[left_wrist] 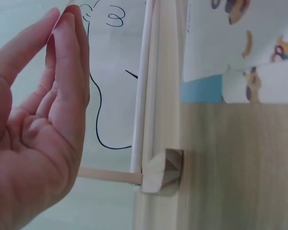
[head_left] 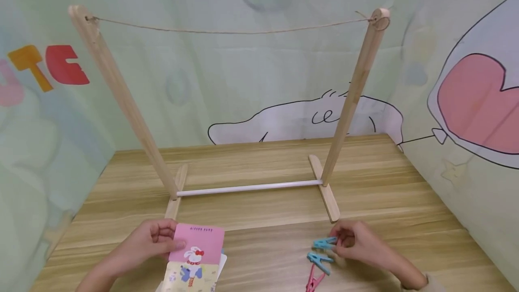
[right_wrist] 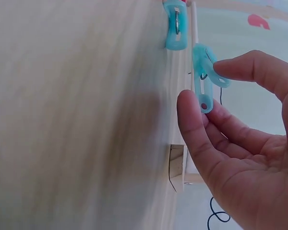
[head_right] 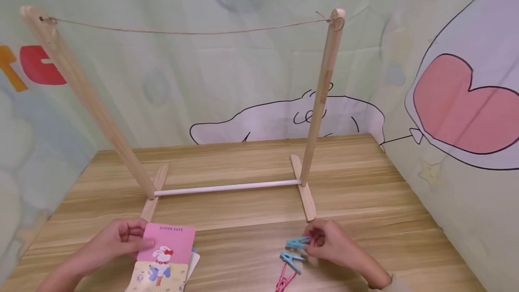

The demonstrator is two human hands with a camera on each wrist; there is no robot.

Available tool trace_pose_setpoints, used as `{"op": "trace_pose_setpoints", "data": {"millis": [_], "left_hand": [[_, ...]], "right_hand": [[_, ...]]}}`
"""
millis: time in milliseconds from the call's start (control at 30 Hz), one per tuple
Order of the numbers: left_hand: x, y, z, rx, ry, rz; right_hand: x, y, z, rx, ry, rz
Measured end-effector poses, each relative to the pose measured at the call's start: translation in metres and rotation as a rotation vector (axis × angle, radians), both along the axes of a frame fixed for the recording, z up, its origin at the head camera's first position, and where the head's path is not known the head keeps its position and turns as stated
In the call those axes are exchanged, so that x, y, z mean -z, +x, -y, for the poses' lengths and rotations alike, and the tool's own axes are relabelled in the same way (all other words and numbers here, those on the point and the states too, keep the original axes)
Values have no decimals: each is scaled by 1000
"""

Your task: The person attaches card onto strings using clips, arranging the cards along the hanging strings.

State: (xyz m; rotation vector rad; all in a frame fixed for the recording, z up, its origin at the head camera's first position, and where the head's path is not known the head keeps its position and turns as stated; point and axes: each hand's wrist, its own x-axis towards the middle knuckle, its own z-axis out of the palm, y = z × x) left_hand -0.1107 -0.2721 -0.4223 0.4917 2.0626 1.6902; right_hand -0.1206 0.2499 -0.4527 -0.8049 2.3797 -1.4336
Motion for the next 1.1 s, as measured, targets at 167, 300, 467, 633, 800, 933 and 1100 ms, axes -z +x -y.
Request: {"op": "trace_pose_setpoints", "data": {"millis": [167, 300, 467, 633, 800, 933, 1100], "left_hand": [[-9, -1, -8, -39, 2, -7], [-13, -4, -15, -91, -36, -10], [-16, -9, -23, -124, -53, -7], [-20, -14, -30, -121, -37, -6], [-24, -18, -37, -132, -51, -26], [-25, -21, -42, -123, -34, -49], [-28, -27, -50, -121, 4, -67]], "right_hand": [[-5, -2, -2, -4, -17, -5], [-9, -3, -2, 2, -37, -10], [-13, -5, -3, 17, -49, -22], [-17, -9, -5, 29, -43, -62], [-22, -13, -7, 40, -42, -77], [-27, -15, -8, 62, -29, -85], [-37, -18, -8, 81, -20, -103]]}}
